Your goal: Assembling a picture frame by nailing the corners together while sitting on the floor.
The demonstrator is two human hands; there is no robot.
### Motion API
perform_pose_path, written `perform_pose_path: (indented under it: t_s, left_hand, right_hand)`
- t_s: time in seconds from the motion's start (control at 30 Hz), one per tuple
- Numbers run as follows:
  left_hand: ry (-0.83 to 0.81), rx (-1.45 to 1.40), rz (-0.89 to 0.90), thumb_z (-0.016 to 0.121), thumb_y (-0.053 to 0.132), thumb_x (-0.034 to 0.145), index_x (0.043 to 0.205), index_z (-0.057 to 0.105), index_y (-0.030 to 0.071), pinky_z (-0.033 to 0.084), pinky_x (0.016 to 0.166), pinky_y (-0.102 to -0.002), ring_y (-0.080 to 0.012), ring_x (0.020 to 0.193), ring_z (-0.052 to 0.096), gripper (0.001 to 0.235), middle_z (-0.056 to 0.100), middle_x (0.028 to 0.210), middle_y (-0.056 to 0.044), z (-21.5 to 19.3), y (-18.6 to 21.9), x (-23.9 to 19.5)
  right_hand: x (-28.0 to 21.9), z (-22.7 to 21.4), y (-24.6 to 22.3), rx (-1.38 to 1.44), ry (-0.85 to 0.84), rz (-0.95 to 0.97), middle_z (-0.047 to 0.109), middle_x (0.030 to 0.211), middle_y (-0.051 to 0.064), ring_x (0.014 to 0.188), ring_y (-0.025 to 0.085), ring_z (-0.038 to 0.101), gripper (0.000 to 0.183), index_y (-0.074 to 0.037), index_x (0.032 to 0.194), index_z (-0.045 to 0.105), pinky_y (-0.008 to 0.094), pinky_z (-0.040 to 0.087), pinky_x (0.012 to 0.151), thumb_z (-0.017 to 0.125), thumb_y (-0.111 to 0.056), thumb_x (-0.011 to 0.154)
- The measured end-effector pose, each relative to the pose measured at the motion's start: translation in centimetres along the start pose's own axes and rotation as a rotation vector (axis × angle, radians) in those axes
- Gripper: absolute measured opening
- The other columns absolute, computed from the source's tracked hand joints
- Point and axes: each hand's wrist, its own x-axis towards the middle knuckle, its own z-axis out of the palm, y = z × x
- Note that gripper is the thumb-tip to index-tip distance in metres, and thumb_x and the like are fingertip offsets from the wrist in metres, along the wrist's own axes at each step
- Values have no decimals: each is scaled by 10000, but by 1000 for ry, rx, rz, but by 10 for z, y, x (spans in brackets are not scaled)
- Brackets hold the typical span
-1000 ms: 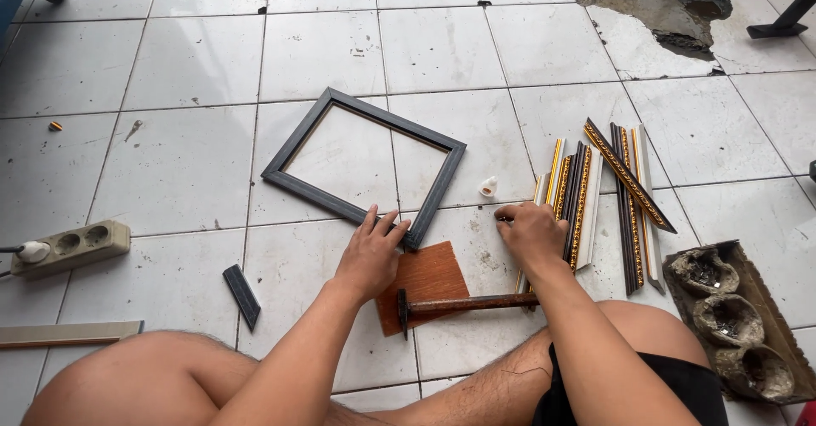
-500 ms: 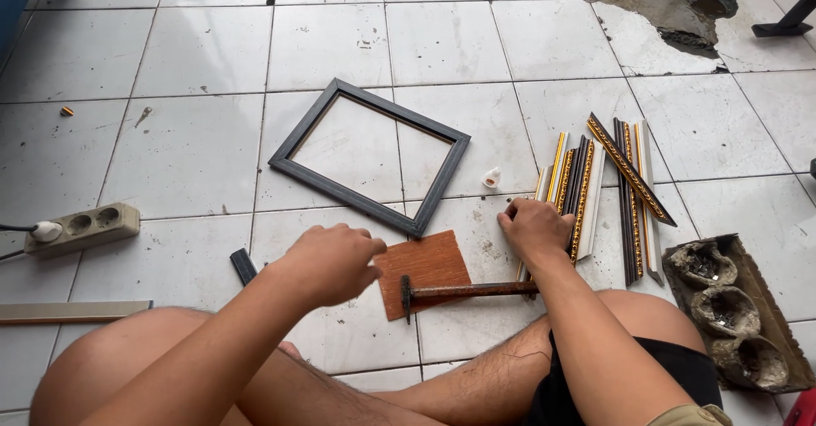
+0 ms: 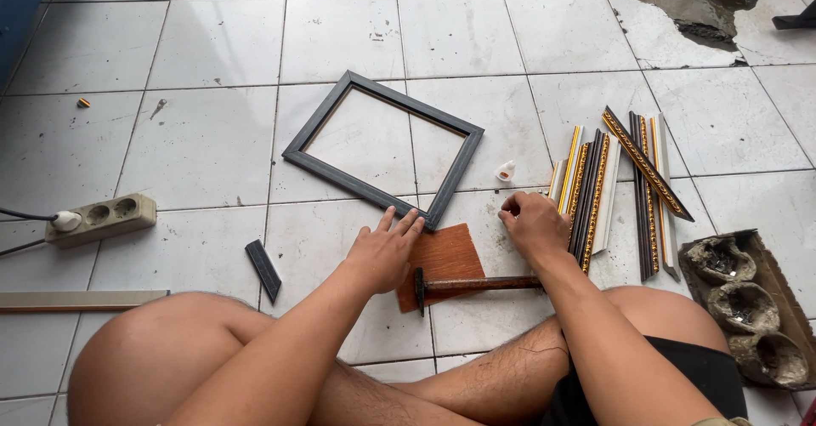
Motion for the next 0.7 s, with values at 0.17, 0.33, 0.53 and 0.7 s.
perform_pose_path:
  t_s: [0.17, 0.33, 0.53, 0.7]
  left_hand:
    - [-43, -3, -15, 543, 183, 805, 1378, 254, 117, 394, 902, -511, -335, 1314, 213, 645, 245, 1440, -65, 7, -8, 3]
    - [-65, 20, -24, 542, 229, 810, 1381, 252, 146, 365, 914, -528, -329, 1309, 222, 646, 270, 1430, -50, 6, -6, 3]
    - [-42, 37, -9, 565, 241, 802, 1367, 283, 143, 349, 920, -540, -330, 1297, 250, 639, 317, 1403, -68, 2, -3, 1]
    - [32, -6, 11, 585, 217, 796, 1386, 231, 143, 363, 933, -506, -343, 1317, 191, 692, 192, 1453, -91, -3, -5, 3]
  right_hand:
    - [-9, 2, -36, 309, -13, -63, 629, 846, 5, 836, 216, 596, 76, -214, 846, 627, 397, 480, 688, 620, -261, 787]
    - [-26, -7, -71, 591, -132, -108, 656, 852, 64, 776, 214, 625, 158, -173, 951, 603, 345, 491, 678, 611, -176, 793]
    - [-26, 1, -69, 696, -234, -122, 668, 881, 100, 820, 241, 653, 165, -132, 923, 669, 337, 517, 694, 620, -77, 775]
    - [-26, -3, -73, 710, -141, -243, 662, 876, 93, 796, 244, 652, 208, -142, 923, 689, 317, 532, 666, 602, -35, 767]
